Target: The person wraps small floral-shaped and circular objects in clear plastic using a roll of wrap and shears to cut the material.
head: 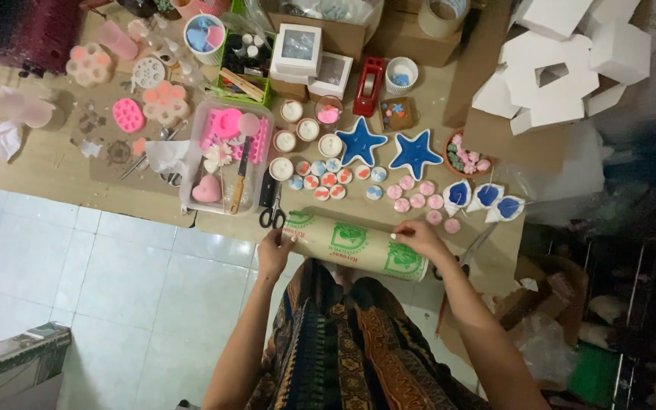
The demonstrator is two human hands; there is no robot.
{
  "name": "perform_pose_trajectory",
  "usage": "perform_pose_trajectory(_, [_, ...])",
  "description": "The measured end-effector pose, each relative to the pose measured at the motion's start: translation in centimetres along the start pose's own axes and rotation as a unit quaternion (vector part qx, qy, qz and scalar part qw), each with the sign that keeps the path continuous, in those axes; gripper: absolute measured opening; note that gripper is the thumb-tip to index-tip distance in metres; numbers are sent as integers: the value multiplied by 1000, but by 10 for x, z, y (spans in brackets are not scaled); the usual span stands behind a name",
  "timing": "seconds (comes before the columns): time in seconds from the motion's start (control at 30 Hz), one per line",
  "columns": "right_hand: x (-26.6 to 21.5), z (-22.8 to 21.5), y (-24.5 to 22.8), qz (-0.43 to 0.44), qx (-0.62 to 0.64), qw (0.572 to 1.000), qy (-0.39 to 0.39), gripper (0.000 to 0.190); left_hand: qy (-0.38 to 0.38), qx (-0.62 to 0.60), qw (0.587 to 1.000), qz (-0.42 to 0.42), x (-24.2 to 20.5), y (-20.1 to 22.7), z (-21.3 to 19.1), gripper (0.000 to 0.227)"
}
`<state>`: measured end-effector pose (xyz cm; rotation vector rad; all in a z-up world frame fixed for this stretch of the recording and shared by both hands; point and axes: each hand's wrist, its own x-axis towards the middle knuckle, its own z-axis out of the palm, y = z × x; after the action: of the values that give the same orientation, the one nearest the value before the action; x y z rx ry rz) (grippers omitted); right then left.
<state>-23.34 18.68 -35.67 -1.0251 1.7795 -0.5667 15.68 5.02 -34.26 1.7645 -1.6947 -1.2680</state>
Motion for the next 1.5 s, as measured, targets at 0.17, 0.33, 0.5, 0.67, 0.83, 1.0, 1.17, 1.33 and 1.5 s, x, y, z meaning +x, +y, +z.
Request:
perform_pose_trajectory(0.17, [5,7,2,-34,-50,998,30,17,93,43,985,140,-21,48,3,44])
perform_pose_trajectory(0.33, [-10,7,-7,-73,-9,992,103,12,-64,98,951,287,-25,94,49,44])
perform_pose_trajectory(0.5, [-18,11,-3,-87,51,983,152,12,-256,185,898,306,-13,111,100,40])
perform_pose_trajectory(0.67, [-26,7,-20,-58,73,981,173,13,-274,193,894,296,-2,117,139,35])
perform_pose_trajectory(0.83, [-30,-2,-17,-63,52,981,176,14,-301,72,902,301,10,102,201,26])
perform_pose_trajectory(1.0, [-32,-22,15,6,-2,996,85,36,-291,41,913,283,25,87,226,15])
perform_pose_trajectory(1.17, [-16,-7,60,5,101,992,74,25,-316,-18,917,241,22,95,214,17])
perform_pose_trajectory(1.33, [-45,-14,9,-45,36,986,157,17,-341,-67,914,209,28,103,203,21])
perform_pose_trajectory(1.5, [-85,-15,-44,-105,-68,961,245,15,-446,226,752,430,41,94,205,87])
